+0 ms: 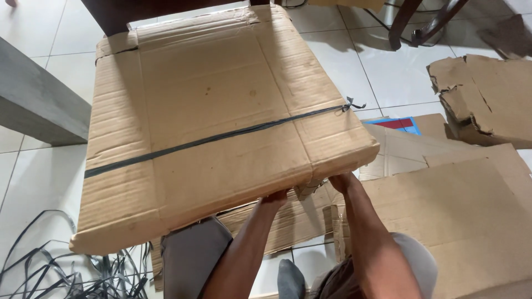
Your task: Packaging a wooden chair with cardboard and plastic straps
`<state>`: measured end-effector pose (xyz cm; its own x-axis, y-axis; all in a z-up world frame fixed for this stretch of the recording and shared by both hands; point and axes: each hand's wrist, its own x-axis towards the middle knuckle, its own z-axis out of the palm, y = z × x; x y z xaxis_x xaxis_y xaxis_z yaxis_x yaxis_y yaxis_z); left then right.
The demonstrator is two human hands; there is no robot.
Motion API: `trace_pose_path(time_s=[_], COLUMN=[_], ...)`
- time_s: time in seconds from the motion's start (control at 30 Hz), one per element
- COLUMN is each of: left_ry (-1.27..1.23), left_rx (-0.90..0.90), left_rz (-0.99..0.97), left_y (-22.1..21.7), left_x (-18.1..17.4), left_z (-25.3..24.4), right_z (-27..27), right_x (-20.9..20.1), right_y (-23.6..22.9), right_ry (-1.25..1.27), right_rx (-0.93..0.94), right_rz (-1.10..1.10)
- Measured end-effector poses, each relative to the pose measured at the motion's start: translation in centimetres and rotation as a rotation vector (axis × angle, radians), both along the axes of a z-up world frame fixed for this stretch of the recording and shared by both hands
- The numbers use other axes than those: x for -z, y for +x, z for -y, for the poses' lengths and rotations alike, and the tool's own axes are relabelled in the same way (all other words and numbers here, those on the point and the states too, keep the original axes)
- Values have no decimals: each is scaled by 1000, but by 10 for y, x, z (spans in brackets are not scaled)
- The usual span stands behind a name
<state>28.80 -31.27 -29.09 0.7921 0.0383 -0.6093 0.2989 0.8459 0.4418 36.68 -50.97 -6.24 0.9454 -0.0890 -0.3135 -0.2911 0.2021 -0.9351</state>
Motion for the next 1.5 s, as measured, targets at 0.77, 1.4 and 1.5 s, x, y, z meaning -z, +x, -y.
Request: trace_pose_path(time_s=[0.77,1.4,1.5], left_ry=[816,1627,1593], left_rx=[148,-25,-134], left_rz=[62,376,457], left_y=[-131,-213,-216], left_x=[-157,-337,-320], left_z=[-55,-193,-202], right_z=[56,4,-11], right_x=[-42,-181,-192], right_y=[52,80,74], right_ry=[-44,-469,-572], right_rx=[-128,-219,-120], right_rz=[232,230,71])
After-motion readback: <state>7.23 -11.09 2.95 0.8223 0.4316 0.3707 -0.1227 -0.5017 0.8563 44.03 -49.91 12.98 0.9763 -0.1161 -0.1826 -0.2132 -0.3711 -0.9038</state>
